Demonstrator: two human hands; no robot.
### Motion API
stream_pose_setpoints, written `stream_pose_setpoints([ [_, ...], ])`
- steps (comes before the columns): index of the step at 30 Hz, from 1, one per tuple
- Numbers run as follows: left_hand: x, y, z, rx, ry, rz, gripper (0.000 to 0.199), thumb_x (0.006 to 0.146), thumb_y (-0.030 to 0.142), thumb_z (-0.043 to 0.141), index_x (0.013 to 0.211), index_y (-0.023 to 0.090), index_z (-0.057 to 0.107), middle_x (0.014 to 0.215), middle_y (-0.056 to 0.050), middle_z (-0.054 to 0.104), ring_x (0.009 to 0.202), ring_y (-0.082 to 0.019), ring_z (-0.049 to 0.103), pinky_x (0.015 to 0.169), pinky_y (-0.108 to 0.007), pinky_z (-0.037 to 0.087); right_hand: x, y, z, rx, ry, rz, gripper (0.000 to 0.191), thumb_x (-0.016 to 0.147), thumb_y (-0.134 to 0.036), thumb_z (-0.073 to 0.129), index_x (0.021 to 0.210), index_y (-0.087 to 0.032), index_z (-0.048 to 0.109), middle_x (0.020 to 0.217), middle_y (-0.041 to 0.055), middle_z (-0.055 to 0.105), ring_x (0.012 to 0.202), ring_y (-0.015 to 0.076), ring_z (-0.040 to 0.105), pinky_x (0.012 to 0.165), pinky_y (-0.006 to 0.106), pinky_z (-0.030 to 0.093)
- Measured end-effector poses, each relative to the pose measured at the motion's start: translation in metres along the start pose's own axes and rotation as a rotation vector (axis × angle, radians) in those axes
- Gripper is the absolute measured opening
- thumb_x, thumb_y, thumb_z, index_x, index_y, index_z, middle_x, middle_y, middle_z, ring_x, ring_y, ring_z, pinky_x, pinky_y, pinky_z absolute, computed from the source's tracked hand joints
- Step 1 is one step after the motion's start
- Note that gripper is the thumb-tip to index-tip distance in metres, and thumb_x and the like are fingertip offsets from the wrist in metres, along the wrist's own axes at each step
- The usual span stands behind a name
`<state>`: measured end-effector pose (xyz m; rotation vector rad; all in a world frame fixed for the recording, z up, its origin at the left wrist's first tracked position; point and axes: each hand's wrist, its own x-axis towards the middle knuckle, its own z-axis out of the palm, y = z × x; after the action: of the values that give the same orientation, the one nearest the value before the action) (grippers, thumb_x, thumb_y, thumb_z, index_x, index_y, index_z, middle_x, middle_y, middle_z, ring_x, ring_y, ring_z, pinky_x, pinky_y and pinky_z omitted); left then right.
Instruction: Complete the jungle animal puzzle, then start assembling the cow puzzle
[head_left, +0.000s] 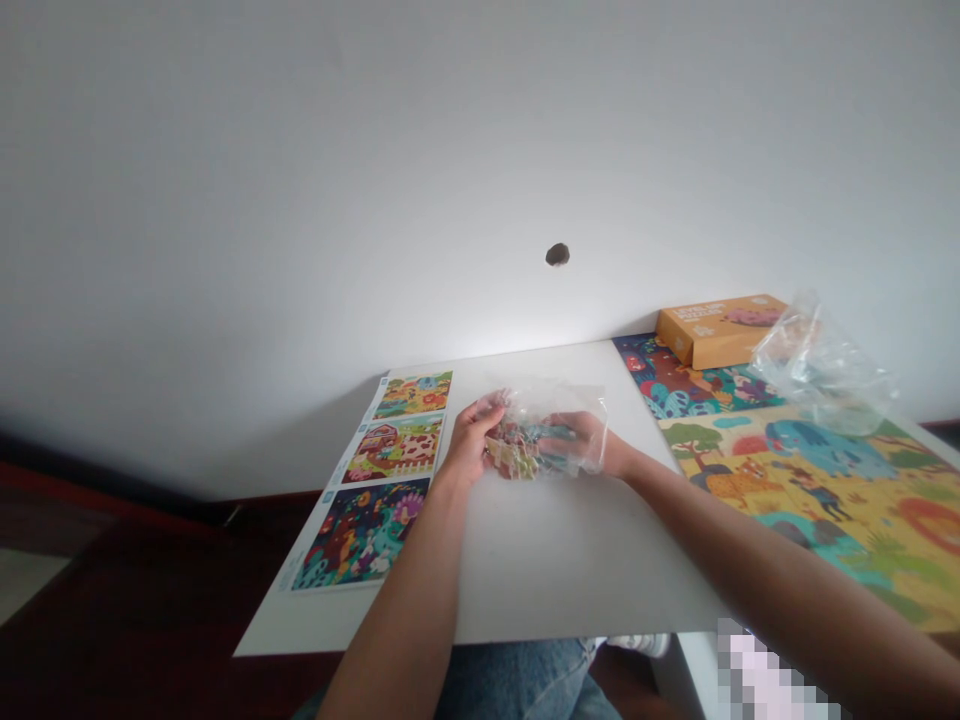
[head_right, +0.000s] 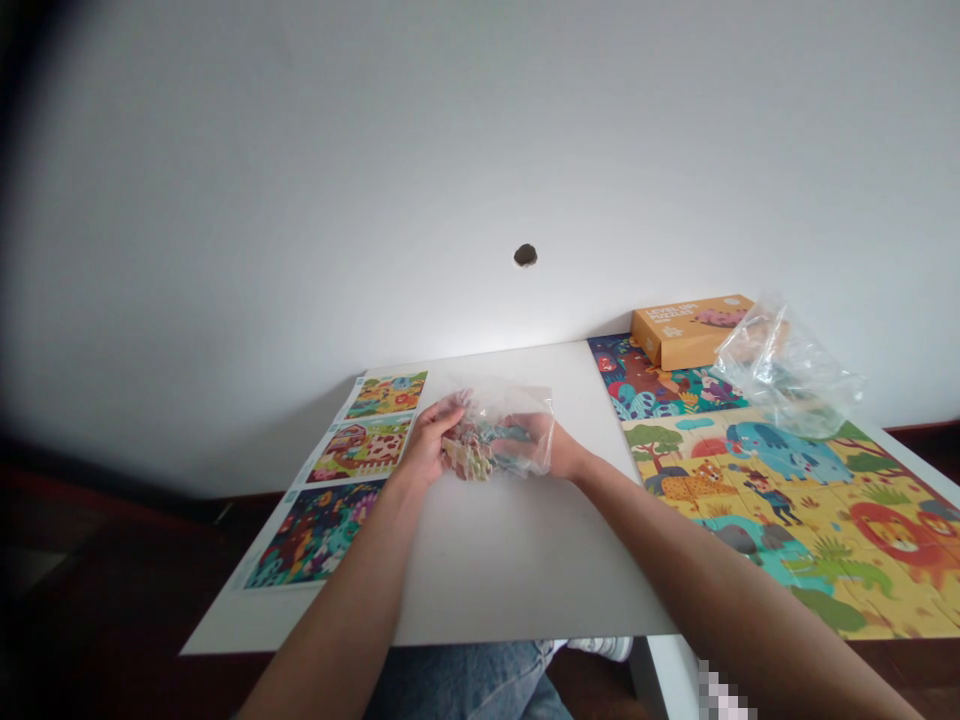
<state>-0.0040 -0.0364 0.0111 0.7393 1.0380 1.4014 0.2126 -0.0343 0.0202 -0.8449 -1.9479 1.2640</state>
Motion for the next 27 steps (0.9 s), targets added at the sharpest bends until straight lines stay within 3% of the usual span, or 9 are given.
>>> stream_pose_setpoints([
  [3, 0.0, -0.001, 0.001, -0.001, 0.008, -0.007, 0.036, 0.061, 0.021, 0.085, 0.094, 0.015, 0.071, 0.064, 0.001, 0.07, 0.046, -0.015, 0.064, 0.045, -0.024, 0.051, 0.0, -0.001, -0.002, 0.036, -0.064, -0.01, 0.044, 0.076, -0.053, 0.074, 0.096, -0.013, 0.07, 0.084, 0.0051, 0.069, 0.074, 0.0174, 0.061, 0.066, 0.027, 0.048],
  [8, 0.001, -0.001, 0.0, -0.01, 0.009, -0.065, 0.033, 0.063, 0.025, 0.085, 0.09, 0.015, 0.069, 0.062, 0.0, 0.069, 0.047, -0.016, 0.065, 0.047, -0.025, 0.053, -0.001, -0.002, -0.005, 0.018, -0.063, -0.059, 0.044, 0.071, -0.051, 0.079, 0.092, -0.013, 0.071, 0.084, 0.0047, 0.069, 0.074, 0.0176, 0.061, 0.065, 0.026, 0.047],
  [13, -0.001, 0.002, -0.005, 0.006, -0.132, -0.099, 0.047, 0.071, 0.052, 0.079, 0.098, 0.014, 0.069, 0.074, -0.009, 0.074, 0.061, -0.022, 0.071, 0.048, -0.026, 0.053, 0.001, 0.003, -0.005, 0.18, 0.001, 0.087, 0.048, 0.067, -0.057, 0.08, 0.084, -0.013, 0.069, 0.074, 0.0046, 0.068, 0.065, 0.0179, 0.061, 0.056, 0.026, 0.047],
  [15, -0.005, 0.003, -0.006, -0.012, -0.237, -0.077, 0.057, 0.067, 0.056, 0.081, 0.105, 0.014, 0.069, 0.081, -0.01, 0.075, 0.068, -0.024, 0.073, 0.051, -0.026, 0.055, 0.004, 0.007, -0.004, 0.255, 0.07, 0.153, 0.048, 0.065, -0.056, 0.081, 0.083, -0.013, 0.07, 0.074, 0.0056, 0.07, 0.065, 0.0194, 0.063, 0.057, 0.028, 0.05],
  [19, -0.013, 0.006, -0.002, 0.005, -0.4, -0.094, 0.063, 0.053, 0.028, 0.093, 0.109, 0.016, 0.068, 0.086, -0.009, 0.075, 0.068, -0.023, 0.072, 0.057, -0.028, 0.056, 0.008, 0.014, -0.004, 0.261, 0.185, 0.135, 0.044, 0.069, -0.051, 0.079, 0.089, -0.013, 0.074, 0.083, 0.0083, 0.074, 0.076, 0.0244, 0.069, 0.072, 0.036, 0.055],
  [22, -0.015, 0.006, 0.003, 0.04, -0.371, -0.104, 0.062, 0.056, 0.019, 0.09, 0.113, 0.017, 0.067, 0.089, -0.008, 0.075, 0.07, -0.024, 0.072, 0.06, -0.031, 0.058, 0.009, 0.017, -0.004, 0.166, 0.25, 0.08, 0.038, 0.072, -0.049, 0.077, 0.086, -0.014, 0.076, 0.084, 0.0085, 0.075, 0.078, 0.0249, 0.069, 0.076, 0.036, 0.055],
  [27, -0.011, 0.002, 0.004, 0.047, -0.3, -0.089, 0.056, 0.062, 0.022, 0.086, 0.115, 0.015, 0.068, 0.092, -0.011, 0.076, 0.072, -0.027, 0.073, 0.064, -0.038, 0.06, 0.01, 0.019, -0.005, 0.173, 0.3, 0.125, 0.045, 0.072, -0.054, 0.076, 0.09, -0.012, 0.075, 0.079, 0.0082, 0.074, 0.069, 0.0219, 0.066, 0.064, 0.032, 0.052],
])
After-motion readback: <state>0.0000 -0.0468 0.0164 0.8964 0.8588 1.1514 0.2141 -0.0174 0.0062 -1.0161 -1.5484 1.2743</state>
